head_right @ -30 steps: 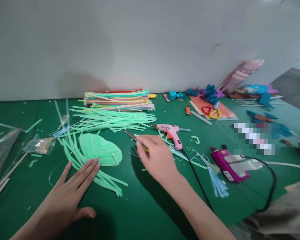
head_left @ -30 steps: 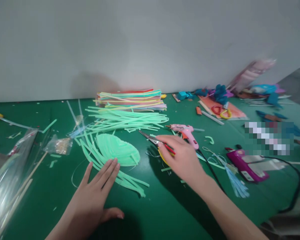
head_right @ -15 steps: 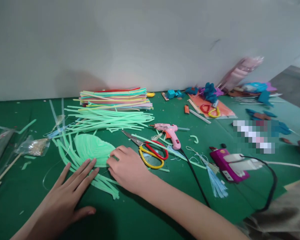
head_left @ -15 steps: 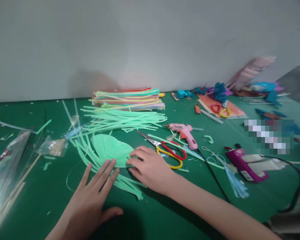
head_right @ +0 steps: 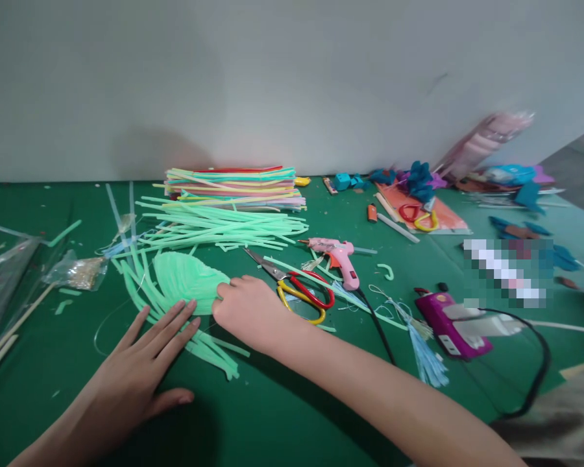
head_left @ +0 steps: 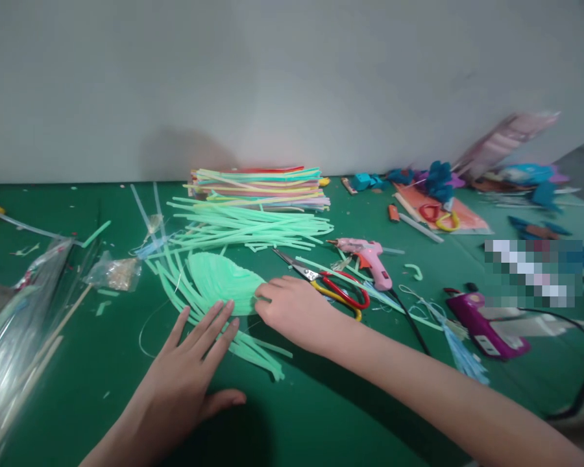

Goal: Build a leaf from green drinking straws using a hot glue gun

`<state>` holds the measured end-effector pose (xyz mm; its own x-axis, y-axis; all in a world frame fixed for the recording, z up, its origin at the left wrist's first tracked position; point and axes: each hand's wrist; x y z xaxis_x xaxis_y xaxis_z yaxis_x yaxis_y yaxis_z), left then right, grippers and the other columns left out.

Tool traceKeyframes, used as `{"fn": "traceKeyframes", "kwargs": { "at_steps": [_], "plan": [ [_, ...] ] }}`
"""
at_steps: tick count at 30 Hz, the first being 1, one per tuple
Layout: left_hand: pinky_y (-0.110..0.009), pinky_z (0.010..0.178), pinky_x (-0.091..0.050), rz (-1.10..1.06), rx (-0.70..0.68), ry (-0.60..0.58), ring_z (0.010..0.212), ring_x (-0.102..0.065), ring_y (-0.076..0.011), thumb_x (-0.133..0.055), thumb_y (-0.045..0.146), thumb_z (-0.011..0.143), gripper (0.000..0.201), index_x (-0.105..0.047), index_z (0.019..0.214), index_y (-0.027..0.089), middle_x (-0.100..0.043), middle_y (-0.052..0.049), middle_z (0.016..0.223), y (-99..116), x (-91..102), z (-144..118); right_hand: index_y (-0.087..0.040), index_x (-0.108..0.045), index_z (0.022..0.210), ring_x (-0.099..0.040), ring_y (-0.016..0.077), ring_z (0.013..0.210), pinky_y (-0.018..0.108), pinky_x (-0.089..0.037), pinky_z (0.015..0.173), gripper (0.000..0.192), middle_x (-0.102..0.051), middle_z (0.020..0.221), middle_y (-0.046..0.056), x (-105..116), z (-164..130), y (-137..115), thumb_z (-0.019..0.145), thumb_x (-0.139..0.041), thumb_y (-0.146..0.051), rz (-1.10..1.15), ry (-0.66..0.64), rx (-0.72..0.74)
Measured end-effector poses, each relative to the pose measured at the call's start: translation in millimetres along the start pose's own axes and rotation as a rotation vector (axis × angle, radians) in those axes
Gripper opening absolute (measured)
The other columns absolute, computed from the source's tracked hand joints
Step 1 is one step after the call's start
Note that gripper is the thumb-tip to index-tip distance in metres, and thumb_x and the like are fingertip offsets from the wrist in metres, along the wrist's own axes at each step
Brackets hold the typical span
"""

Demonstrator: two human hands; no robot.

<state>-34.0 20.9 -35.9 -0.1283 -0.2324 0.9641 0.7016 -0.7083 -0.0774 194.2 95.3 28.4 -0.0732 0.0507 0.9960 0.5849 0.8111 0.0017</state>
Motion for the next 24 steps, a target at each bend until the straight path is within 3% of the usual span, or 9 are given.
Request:
{"fn": "traceKeyframes", "kwargs": {
  "at_steps": [4,12,15,19,24],
  "plan": [
    [-0.049,0.121,0.001,0.000,0.014,-0.017,0.142,-0.037,-0.0311,-0.043,0.073,0.085,0.083,-0.047,0.143,0.014,-0.042,-0.016,0.152,0.1,-0.7,-0.9,-0.015,-0.071,0.089,-0.063,0.0194,0.094,0.030,-0.046,0.078,0.017,-0.070,0.096,0.008,3.5,-2.6,6.2,0.095,-0.056,-0.018,0.060,-0.025,-0.003],
    [-0.051,0.120,0.001,0.037,-0.004,-0.016,0.141,-0.038,-0.0325,-0.043,0.072,0.086,0.083,-0.048,0.142,0.010,-0.041,-0.018,0.152,1.3,1.0,0.5,-0.014,-0.071,0.089,-0.063,0.0228,0.095,0.033,-0.049,0.080,0.011,-0.070,0.097,0.009,1.0,-1.8,7.2,0.091,-0.061,-0.016,0.059,-0.015,0.010],
    [-0.051,0.120,0.001,0.055,-0.002,-0.016,0.141,-0.038,-0.0330,-0.042,0.073,0.085,0.087,-0.042,0.146,0.011,-0.041,-0.017,0.153,1.9,2.0,1.0,-0.018,-0.073,0.096,-0.064,0.0207,0.100,0.033,-0.049,0.087,0.017,-0.072,0.103,0.008,-5.3,-5.9,15.8,0.095,-0.057,-0.022,0.254,0.108,0.012],
    [-0.053,0.119,0.001,0.071,-0.006,-0.013,0.138,-0.043,-0.0343,-0.042,0.076,0.083,0.085,-0.036,0.151,0.026,-0.042,-0.013,0.153,2.2,3.9,3.4,-0.020,-0.066,0.115,-0.061,0.0182,0.110,0.032,-0.048,0.097,0.022,-0.068,0.116,0.006,-16.1,-16.7,20.8,0.094,-0.058,-0.021,0.507,0.340,-0.099],
    [-0.055,0.118,0.004,0.091,-0.032,-0.021,0.135,-0.045,-0.0368,-0.041,0.076,0.084,0.082,-0.041,0.149,0.026,-0.045,-0.011,0.151,1.8,4.6,5.7,-0.017,-0.062,0.114,-0.059,0.0223,0.112,0.038,-0.049,0.098,0.025,-0.067,0.116,0.009,-32.9,-28.9,11.5,0.090,-0.063,-0.022,0.536,0.374,-0.157]
  ]
}}
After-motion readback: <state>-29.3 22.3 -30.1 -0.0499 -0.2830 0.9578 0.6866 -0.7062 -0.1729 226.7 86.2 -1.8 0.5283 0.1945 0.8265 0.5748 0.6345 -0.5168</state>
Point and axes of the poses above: each hand's wrist, its own z-axis towards the middle knuckle, its own x-axis out of the back of the hand, y = z × x
